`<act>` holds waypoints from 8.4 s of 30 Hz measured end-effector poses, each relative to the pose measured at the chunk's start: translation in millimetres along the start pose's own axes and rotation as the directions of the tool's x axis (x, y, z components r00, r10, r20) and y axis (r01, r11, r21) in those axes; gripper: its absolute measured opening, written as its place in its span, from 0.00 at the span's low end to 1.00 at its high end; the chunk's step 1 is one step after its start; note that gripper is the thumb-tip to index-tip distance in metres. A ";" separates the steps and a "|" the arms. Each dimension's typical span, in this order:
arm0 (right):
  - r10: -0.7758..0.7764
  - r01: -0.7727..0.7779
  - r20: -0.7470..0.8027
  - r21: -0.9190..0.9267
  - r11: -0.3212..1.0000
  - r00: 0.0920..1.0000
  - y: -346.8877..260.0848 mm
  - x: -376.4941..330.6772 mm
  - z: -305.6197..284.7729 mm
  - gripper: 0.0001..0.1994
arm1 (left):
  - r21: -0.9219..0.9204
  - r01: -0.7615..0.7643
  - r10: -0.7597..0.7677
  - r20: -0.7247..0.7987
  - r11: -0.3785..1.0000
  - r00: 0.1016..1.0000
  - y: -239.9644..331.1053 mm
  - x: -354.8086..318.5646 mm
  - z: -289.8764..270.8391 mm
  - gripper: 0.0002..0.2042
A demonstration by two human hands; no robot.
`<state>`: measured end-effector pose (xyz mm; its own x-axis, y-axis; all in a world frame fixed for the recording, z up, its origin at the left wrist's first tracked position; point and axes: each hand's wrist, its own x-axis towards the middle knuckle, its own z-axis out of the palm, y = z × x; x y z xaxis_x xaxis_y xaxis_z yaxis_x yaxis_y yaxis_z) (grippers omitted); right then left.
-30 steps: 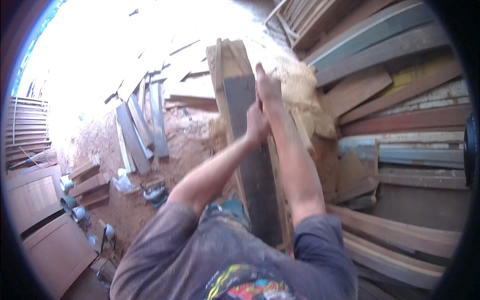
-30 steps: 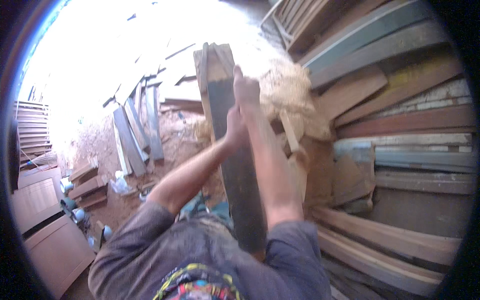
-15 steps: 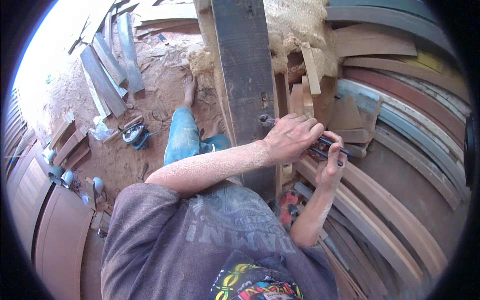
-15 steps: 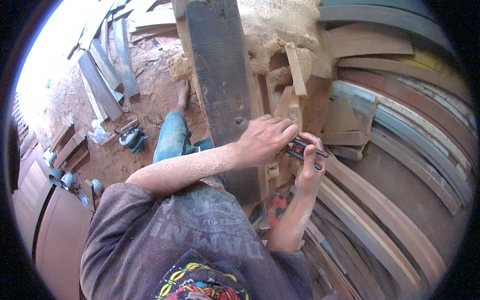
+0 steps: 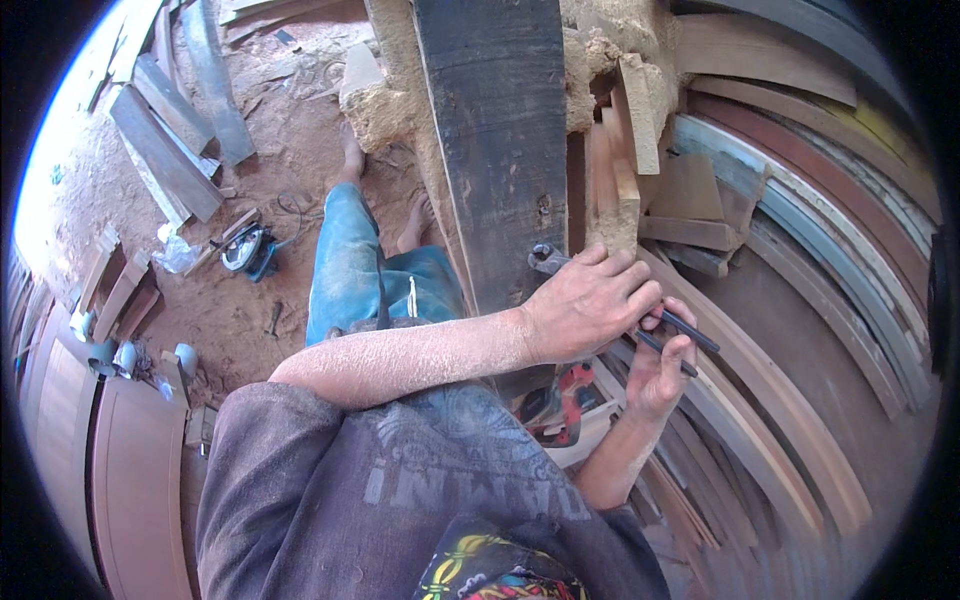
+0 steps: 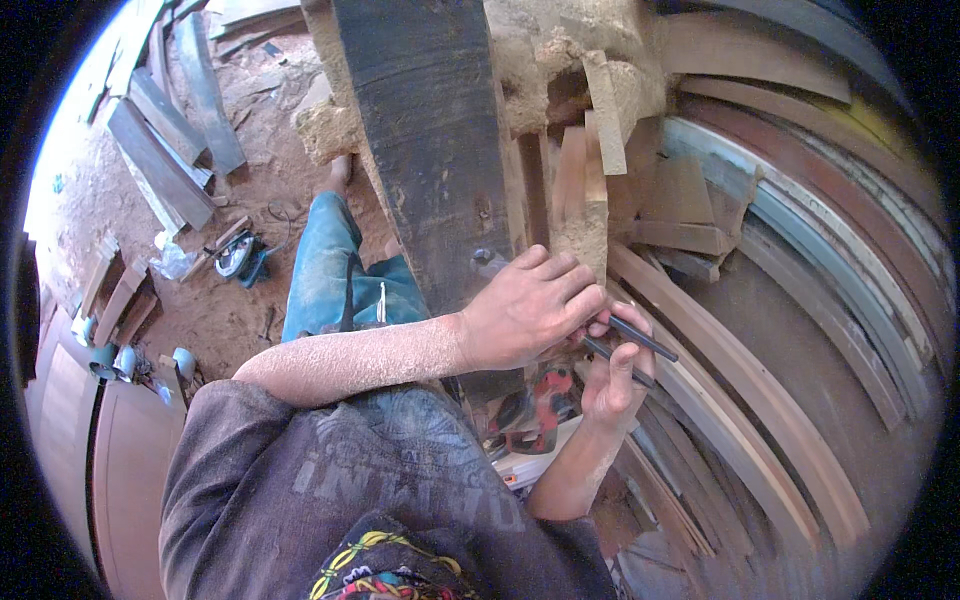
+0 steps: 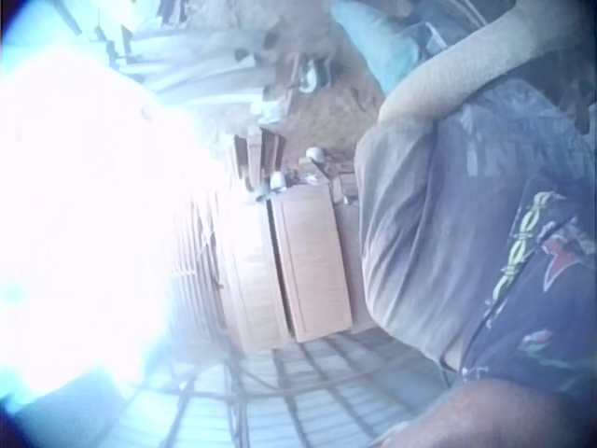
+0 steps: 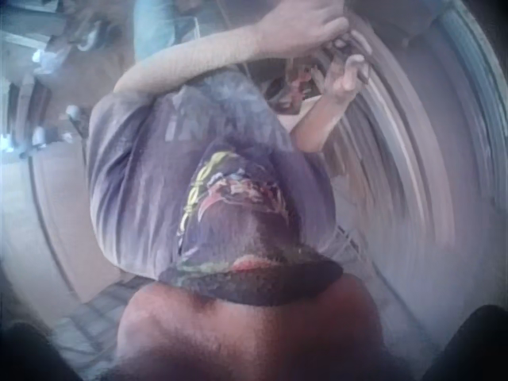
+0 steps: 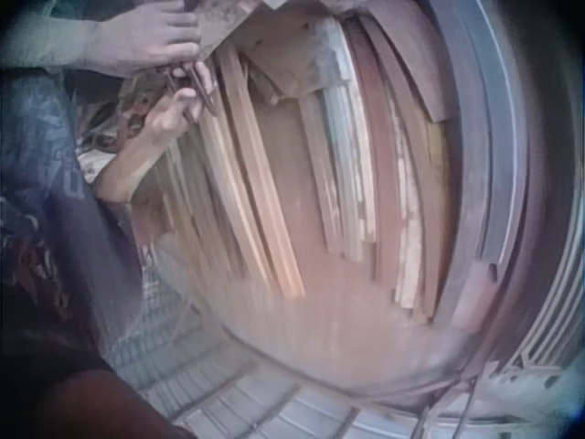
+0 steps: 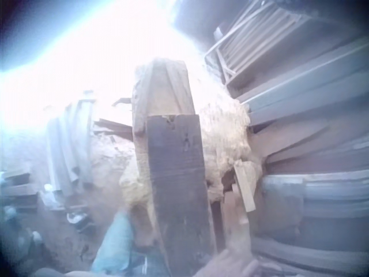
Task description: The person uses pliers to pull nails from a wooden plank and then uses a hammer to drive the nails flush with the wood surface. The plank is held on a workbench while the person alternates between tools to complete the removal and flattening process.
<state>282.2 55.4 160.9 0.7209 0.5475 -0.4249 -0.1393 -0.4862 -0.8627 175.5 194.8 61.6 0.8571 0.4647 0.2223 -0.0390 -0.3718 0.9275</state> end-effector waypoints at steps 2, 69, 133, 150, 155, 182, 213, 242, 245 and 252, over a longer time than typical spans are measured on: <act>0.030 -0.030 -0.015 -0.017 0.999 0.999 -2.8 -1.0 5.1 0.34 | -0.063 -0.004 0.004 -0.004 0.998 1.000 -4.8 -0.7 -1.2 0.15; 0.151 0.051 -0.271 0.618 0.785 0.951 191.5 -182.0 -62.2 0.22 | 0.798 -0.339 -0.211 0.491 0.499 0.845 -40.5 -3.0 -132.3 0.63; 0.087 -0.164 -0.540 -0.095 0.982 0.837 74.5 -89.0 39.4 0.23 | -0.366 0.929 -0.340 0.869 0.046 0.359 -123.9 -233.1 -154.8 0.45; 0.057 -0.084 -0.480 -0.036 0.996 0.875 97.4 -93.2 17.2 0.25 | -0.022 0.846 -0.749 0.452 0.533 0.484 -36.5 -211.8 -155.5 0.48; 0.082 -0.021 -0.383 0.161 0.987 0.920 118.8 -93.7 -6.9 0.22 | -0.083 0.879 -0.841 0.263 0.469 0.473 -14.3 -243.1 -107.2 0.43; -0.234 0.272 -0.213 0.169 0.948 0.949 128.5 -125.8 -82.3 0.22 | -0.230 0.829 -0.854 -0.244 0.510 0.458 50.7 -231.9 135.8 0.40; -0.344 0.353 0.114 -0.068 0.933 0.932 38.5 -87.9 25.0 0.25 | -0.100 0.019 -0.019 -0.001 0.995 1.000 45.2 -209.0 71.3 0.21; -0.333 0.406 0.345 -0.166 0.899 0.877 6.6 -92.7 48.4 0.26 | -0.070 0.183 -0.192 -0.539 0.981 0.820 65.8 -145.8 65.3 0.51; -0.353 0.441 0.356 -0.206 0.874 0.865 7.9 -90.5 55.7 0.26 | -0.072 0.183 -0.191 -0.559 0.981 0.807 62.1 -142.2 60.8 0.52; -0.343 0.432 0.308 -0.296 0.852 0.887 0.0 -88.6 62.5 0.28 | -0.145 0.078 -0.154 -0.645 0.986 0.749 42.9 -107.1 46.6 0.42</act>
<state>175.8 49.4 181.4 0.4782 0.8624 -0.1659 0.3933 -0.3792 -0.8375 106.0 91.6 63.5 0.3167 0.9233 0.2172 -0.0459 -0.2138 0.9758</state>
